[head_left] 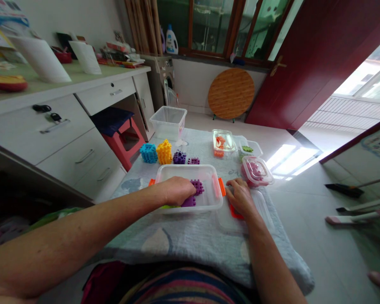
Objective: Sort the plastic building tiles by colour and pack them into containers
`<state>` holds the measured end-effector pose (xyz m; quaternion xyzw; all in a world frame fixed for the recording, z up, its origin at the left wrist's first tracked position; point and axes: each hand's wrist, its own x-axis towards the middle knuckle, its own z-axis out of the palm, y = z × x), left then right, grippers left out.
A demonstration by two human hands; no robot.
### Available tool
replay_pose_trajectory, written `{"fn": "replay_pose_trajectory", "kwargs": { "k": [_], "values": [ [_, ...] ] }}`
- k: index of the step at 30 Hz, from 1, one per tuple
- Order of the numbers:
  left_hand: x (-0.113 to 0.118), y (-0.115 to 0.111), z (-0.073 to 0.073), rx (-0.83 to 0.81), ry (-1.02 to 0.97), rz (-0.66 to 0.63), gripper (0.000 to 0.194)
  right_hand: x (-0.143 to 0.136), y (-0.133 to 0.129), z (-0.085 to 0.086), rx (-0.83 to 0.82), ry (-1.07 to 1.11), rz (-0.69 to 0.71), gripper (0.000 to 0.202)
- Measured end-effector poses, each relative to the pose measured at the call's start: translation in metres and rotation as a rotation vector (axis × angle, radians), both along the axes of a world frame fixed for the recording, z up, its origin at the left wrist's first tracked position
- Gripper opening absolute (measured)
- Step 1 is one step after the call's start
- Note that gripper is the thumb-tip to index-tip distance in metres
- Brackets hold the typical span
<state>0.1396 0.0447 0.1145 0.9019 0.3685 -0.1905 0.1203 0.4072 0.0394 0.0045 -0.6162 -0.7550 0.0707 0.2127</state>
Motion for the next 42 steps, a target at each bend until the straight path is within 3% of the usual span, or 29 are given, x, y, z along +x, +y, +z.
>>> {"fn": "replay_pose_trajectory", "kwargs": {
  "k": [4, 9, 14, 19, 24, 31, 35, 42],
  "values": [
    [-0.003, 0.002, -0.005, -0.002, -0.018, 0.006, 0.020, 0.001, 0.001, -0.002, 0.005, -0.001, -0.002, 0.021],
    [-0.003, 0.002, 0.003, -0.027, -0.012, 0.024, 0.020, 0.001, 0.001, -0.001, 0.001, 0.006, -0.004, 0.021],
    [0.008, 0.015, 0.007, 0.068, -0.088, 0.015, 0.020, 0.000, 0.000, 0.001, -0.002, 0.004, -0.001, 0.021],
    [0.029, 0.033, -0.007, -0.006, -0.156, -0.159, 0.031, 0.000, 0.000, 0.000, 0.013, 0.000, -0.002, 0.021],
    [0.033, 0.042, -0.021, -0.058, -0.064, -0.214, 0.031, 0.000, 0.001, 0.000, 0.001, -0.003, 0.002, 0.022],
    [0.029, 0.039, -0.019, -0.018, -0.071, -0.213, 0.030, 0.000, 0.001, 0.001, 0.004, 0.001, 0.003, 0.022],
    [0.032, 0.035, -0.018, -0.045, -0.049, -0.152, 0.033, 0.000, 0.001, 0.000, 0.006, 0.003, -0.001, 0.022],
    [0.032, 0.035, -0.025, 0.015, -0.038, -0.124, 0.028, 0.000, 0.000, 0.000, 0.017, 0.001, 0.009, 0.022]
  ]
}}
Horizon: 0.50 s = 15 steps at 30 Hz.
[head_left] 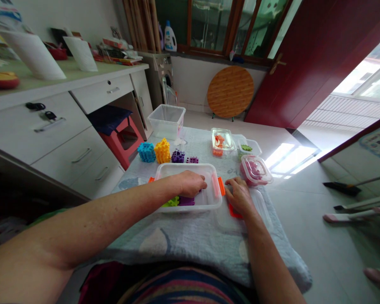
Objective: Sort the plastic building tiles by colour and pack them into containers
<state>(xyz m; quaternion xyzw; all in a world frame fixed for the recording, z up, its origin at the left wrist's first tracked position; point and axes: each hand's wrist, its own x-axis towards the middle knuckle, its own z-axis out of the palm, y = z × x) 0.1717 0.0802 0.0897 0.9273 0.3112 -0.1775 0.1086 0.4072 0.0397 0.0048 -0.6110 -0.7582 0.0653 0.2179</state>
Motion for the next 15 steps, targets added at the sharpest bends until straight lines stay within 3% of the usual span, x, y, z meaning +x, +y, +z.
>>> {"fn": "replay_pose_trajectory", "kwargs": {
  "k": [15],
  "values": [
    [0.0069, -0.0092, 0.0015, 0.102, 0.006, 0.023, 0.026, 0.0002, 0.0002, -0.0001, -0.002, -0.011, -0.008, 0.022]
  ]
}}
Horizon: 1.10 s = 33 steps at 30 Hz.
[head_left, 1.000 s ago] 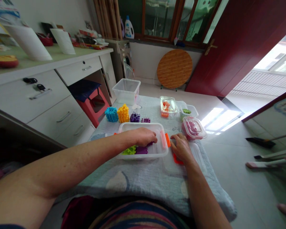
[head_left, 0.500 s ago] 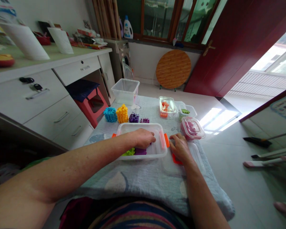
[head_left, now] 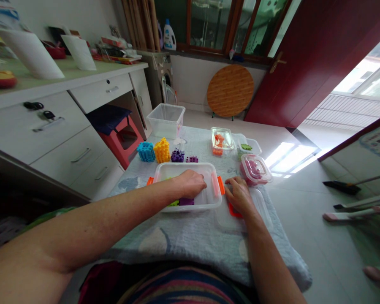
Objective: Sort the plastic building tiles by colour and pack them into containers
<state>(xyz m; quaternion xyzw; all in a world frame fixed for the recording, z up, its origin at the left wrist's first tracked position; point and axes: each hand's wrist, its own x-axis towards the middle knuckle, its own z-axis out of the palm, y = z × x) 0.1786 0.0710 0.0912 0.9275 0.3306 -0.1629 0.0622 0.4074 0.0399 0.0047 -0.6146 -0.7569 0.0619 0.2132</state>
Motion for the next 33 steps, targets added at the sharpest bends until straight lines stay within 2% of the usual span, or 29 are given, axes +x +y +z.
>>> {"fn": "replay_pose_trajectory", "kwargs": {
  "k": [8, 13, 24, 28, 33],
  "values": [
    [0.005, -0.002, 0.006, -0.010, 0.012, 0.051, 0.024, -0.001, -0.001, 0.001, -0.008, 0.005, -0.001, 0.021],
    [0.004, 0.000, 0.004, -0.012, 0.015, 0.065, 0.025, -0.001, -0.001, 0.002, -0.015, 0.002, -0.010, 0.023],
    [-0.003, 0.007, -0.006, 0.008, -0.028, -0.077, 0.023, -0.001, -0.001, 0.002, -0.013, 0.000, 0.000, 0.022],
    [-0.004, 0.005, -0.006, 0.023, -0.066, -0.073, 0.023, 0.000, 0.000, 0.001, -0.005, 0.006, 0.007, 0.022],
    [-0.006, -0.003, 0.003, 0.116, -0.110, -0.034, 0.024, 0.000, 0.000, 0.001, -0.014, -0.006, 0.000, 0.023]
  ]
}}
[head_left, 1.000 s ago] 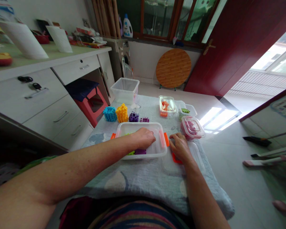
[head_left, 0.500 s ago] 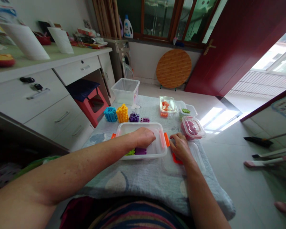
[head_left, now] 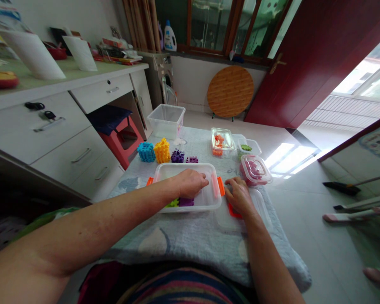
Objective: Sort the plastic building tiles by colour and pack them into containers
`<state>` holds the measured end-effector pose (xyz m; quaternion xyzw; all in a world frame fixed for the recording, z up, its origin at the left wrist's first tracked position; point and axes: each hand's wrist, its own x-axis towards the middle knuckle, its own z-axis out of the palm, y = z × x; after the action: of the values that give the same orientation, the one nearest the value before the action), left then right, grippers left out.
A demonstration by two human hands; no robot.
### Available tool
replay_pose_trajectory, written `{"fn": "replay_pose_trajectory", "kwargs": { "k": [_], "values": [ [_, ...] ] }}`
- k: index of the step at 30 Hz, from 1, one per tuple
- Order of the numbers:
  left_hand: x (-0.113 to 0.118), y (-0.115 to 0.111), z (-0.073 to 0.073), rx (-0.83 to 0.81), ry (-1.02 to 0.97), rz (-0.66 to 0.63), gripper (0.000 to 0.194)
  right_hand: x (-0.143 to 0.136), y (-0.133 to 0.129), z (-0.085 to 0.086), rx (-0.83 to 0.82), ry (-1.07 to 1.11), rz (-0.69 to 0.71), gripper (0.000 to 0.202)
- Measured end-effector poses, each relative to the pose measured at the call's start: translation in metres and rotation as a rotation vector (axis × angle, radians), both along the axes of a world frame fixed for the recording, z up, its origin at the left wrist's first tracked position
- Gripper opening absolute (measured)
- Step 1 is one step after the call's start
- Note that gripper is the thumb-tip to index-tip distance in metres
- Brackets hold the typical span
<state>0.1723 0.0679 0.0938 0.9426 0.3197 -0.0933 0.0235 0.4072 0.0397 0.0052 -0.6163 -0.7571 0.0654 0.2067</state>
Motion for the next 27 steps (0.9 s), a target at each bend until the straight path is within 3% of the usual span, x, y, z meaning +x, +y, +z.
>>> {"fn": "replay_pose_trajectory", "kwargs": {
  "k": [5, 10, 16, 27],
  "values": [
    [-0.002, -0.007, 0.016, 0.035, 0.040, 0.136, 0.027, -0.001, -0.001, 0.002, -0.007, -0.003, -0.012, 0.023],
    [-0.012, -0.010, 0.029, -0.130, 0.152, 0.222, 0.027, -0.001, -0.002, 0.002, -0.012, 0.000, -0.013, 0.023],
    [-0.025, -0.013, 0.023, -0.297, 0.187, 0.191, 0.024, -0.001, -0.001, 0.001, -0.011, 0.015, -0.012, 0.023],
    [-0.032, -0.018, 0.020, -0.261, 0.114, 0.205, 0.022, -0.001, -0.001, 0.003, -0.011, 0.022, -0.002, 0.021]
  ]
}}
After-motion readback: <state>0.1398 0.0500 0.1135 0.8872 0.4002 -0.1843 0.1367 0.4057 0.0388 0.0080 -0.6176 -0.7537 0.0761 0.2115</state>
